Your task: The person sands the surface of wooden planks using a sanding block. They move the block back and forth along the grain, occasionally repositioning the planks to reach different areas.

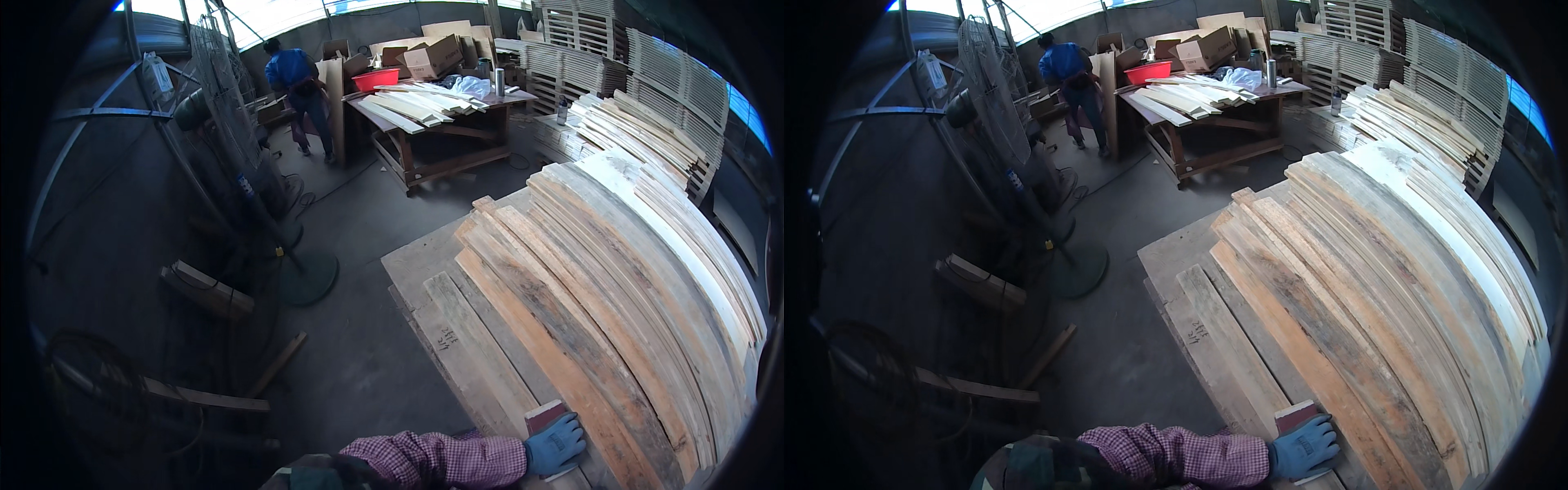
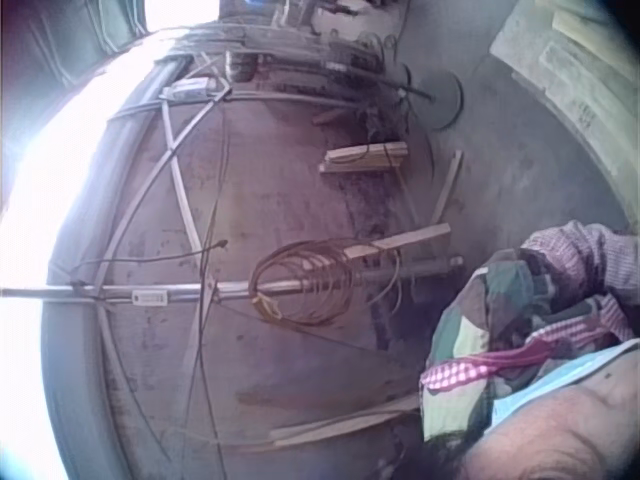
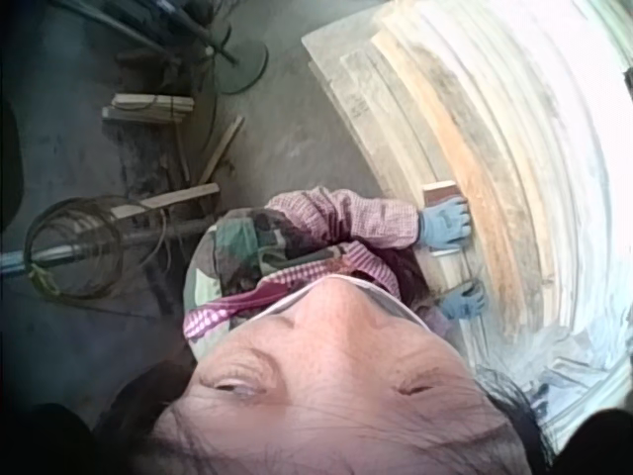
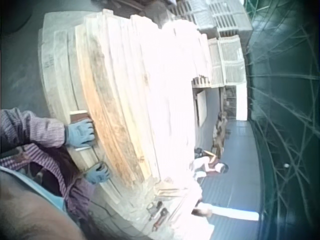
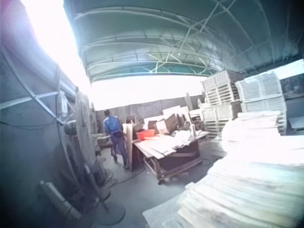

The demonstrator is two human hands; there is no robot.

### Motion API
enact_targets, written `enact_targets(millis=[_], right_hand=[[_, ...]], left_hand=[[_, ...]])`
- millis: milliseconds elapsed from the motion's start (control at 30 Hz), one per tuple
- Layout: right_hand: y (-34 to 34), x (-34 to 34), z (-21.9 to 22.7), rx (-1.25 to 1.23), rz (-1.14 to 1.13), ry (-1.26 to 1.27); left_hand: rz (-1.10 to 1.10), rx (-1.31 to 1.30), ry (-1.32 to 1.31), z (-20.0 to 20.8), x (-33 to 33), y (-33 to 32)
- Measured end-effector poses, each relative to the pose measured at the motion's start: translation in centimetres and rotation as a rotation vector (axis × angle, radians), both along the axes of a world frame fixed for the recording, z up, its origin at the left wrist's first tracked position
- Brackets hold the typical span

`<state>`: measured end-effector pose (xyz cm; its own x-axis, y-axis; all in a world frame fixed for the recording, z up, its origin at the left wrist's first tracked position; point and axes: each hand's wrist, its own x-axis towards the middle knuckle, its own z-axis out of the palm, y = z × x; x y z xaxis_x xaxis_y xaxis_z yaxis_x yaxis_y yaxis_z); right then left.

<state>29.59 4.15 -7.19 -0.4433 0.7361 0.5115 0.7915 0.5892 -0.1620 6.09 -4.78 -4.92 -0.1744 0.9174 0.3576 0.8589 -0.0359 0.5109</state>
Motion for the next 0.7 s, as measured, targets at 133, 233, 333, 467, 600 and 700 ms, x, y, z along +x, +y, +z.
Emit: enact_targets(millis=[133,233,333,467,600,700], right_hand=[[0.2,0.5,-0.8,0.072,0.009,-0.025],[0.2,0.2,-0.9,0.063,-0.008,-0.026],[0.5,0.5,-1.3,0.086,0.013,-0.014],[0.4,0.1,-1.2,0.106,0.017,0.026],[0.3,0.1,-0.9,0.054,-0.012,0.002],[0.4,0.0,-0.9,0.043,-0.007,0.019]], left_hand=[[-0.006,-0.009,0.025,0.8,-0.3,-0.3],[-0.029,-0.053,0.018,1.2,-0.5,-0.3],[-0.053,-0.119,0.031,1.8,-0.7,-0.2],[-0.049,-0.118,0.016,1.9,-0.7,-0.4],[-0.036,-0.076,0.015,1.2,-0.6,-0.2],[-0.026,-0.055,0.015,0.9,-0.5,0.0]])
